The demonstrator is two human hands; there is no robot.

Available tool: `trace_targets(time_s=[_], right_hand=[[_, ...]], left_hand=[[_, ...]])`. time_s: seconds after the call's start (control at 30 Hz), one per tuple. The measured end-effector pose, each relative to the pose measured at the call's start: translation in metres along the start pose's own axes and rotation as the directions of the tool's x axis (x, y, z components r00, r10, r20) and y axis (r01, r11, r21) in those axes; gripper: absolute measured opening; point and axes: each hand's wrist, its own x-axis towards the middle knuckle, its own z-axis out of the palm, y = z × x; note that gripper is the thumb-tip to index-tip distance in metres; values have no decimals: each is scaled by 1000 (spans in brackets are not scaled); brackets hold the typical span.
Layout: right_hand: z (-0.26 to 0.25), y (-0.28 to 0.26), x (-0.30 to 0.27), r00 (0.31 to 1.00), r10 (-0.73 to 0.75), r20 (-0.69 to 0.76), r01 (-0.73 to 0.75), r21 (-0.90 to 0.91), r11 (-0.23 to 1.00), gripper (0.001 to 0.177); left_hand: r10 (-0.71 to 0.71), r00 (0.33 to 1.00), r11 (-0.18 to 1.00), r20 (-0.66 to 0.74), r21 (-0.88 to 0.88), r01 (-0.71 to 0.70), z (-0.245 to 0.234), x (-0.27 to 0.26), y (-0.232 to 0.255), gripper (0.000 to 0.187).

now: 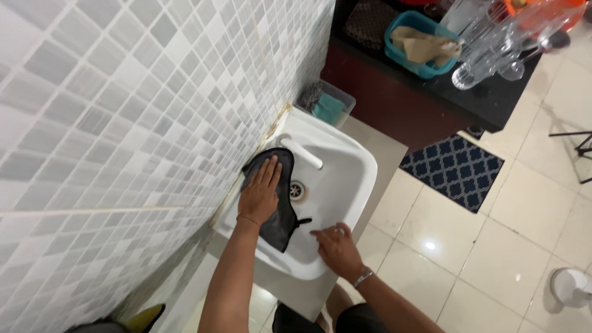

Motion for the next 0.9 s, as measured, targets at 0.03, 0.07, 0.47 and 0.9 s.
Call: trace_targets(time_s=[0.03,0.07,0.47,0.9], right_hand=[[-1,-1,2,1000,-14,4,14,-15,1000,33],[-2,-2,4,1000,-27,9,27,-30,999,33],[-3,-16,4,993,109,51,-106,-55,993,30],[60,-110,-35,979,84,-183,-88,-13,996,43]], left_hand=[[7,1000,1000,-21,-13,-7,1,7,-1,73],[13,999,1000,-43,-25,-14,2,11,-1,72],[-187,980,974,-72,-145,175,-4,-34,19,80],[-334,942,934,23,-128,335,7,-163,18,65]])
